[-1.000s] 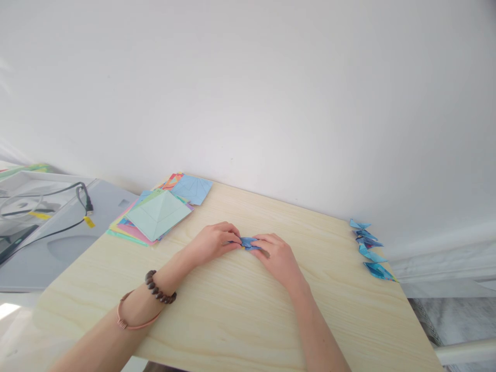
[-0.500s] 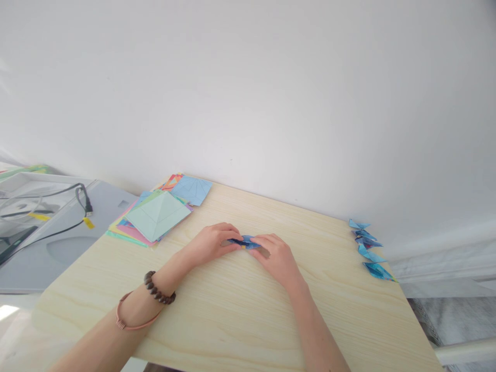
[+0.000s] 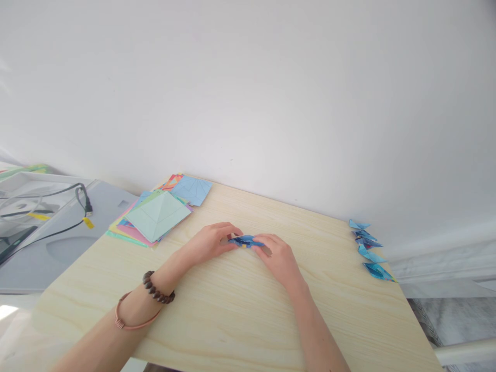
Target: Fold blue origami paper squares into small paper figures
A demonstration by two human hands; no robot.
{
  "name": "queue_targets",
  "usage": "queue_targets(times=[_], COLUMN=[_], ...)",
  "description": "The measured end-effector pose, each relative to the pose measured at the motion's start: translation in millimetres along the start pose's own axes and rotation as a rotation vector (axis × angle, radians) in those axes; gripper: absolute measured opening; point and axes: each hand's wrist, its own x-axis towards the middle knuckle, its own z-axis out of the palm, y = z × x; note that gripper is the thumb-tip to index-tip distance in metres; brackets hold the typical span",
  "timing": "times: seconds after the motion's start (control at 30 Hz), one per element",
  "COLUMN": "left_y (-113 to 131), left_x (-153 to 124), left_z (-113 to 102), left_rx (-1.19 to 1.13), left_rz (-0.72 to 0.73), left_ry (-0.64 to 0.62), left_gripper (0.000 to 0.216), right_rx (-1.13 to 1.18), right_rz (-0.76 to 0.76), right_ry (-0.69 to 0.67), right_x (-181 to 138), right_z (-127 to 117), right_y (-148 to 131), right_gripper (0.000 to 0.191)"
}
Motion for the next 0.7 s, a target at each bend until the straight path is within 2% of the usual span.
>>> queue_targets(times=[0.3,0.53,0.7], left_y=[-8.9,-8.0,-8.2], left_x=[-1.1,-0.9,0.0], left_z=[-5.3,-4.8,-7.3], left_rx=[-0.021,-0.041,-0.032], left_rz=[-0.047,-0.117,-0.063], left_ry=[0.015,0.085,0.088], left_gripper=[0.019,0.02,0.022], right_rx=[0.069,0.105,0.094], right_rz=[0.074,0.134,0.125], right_ry=[-0.027,0.026,0.06], right_x=[1.0,-0.3,-0.4], right_z=[-5.1,-4.6,-6.8], right_y=[4.2,8.3,9.7], right_gripper=[0.021,0.016,0.016])
